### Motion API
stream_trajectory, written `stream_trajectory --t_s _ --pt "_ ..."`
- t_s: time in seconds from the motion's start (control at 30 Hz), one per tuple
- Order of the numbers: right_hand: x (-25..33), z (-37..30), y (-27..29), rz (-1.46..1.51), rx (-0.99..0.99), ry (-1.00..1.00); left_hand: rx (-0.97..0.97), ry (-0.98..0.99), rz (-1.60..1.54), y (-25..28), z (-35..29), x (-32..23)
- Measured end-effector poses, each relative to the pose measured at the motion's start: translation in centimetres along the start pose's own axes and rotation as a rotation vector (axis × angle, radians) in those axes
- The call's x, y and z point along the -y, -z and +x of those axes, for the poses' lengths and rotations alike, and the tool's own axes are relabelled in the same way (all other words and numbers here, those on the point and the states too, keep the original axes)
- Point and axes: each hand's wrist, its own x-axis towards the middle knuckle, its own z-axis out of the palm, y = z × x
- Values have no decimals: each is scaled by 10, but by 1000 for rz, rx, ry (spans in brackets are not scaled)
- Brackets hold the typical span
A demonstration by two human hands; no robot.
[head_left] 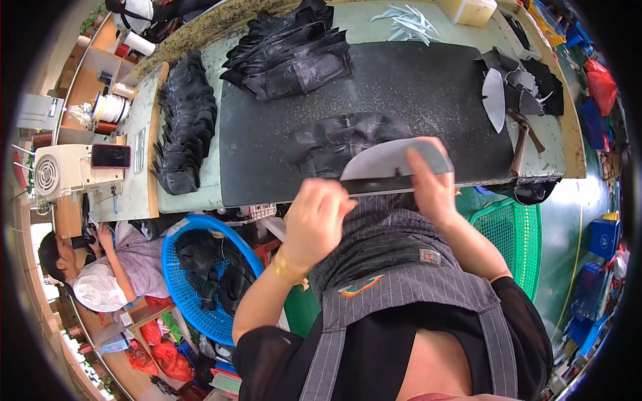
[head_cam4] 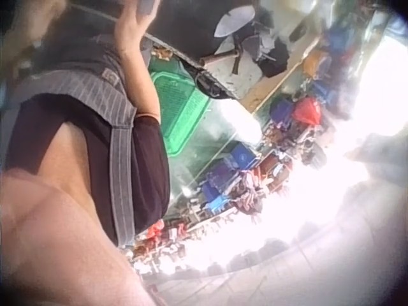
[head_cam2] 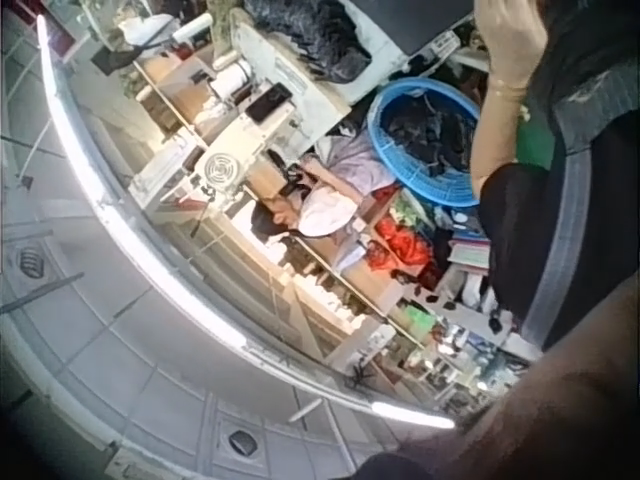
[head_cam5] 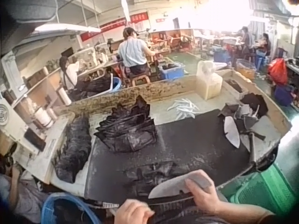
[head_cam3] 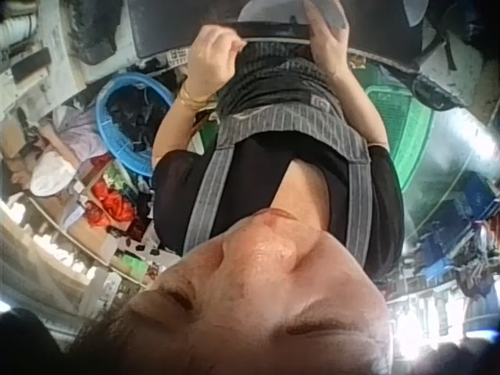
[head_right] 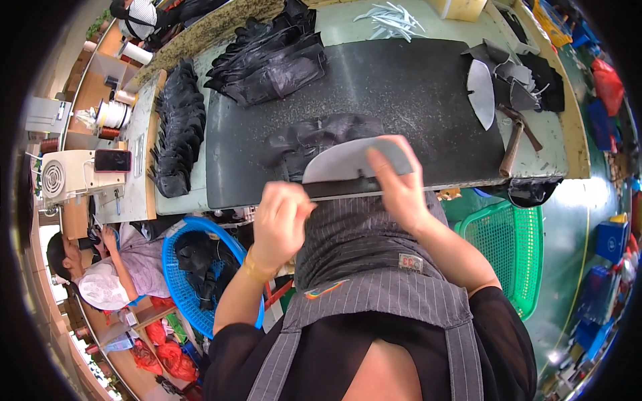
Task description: The recorder is assembling leather shoe uppers by hammering seams and manually applying adhesive reinforcing strips at a factory workbench.
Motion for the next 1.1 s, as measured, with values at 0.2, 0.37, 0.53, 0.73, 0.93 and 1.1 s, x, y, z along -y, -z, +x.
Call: stream_trajectory --t_s 0.2,0.37,0.53,0.73,0.93,1.1 --pt "20 -9 34 -5 198 -68 956 690 -78 48 -75 -5" --pt "11 -5 -31 26 180 -64 -180 837 -1125 10 -8 -2" --pt "-16 15 -39 -285 100 -75 -122 795 -676 -21 9 48" --pt "-14 11 -44 -524 126 74 -102 641 -824 -26 -7 65" --pt "-20 12 -46 -582 109 85 14 578 -587 -18 3 61" --pt "-23 12 -52 -628 125 180 -8 469 -328 -26 -3 58"
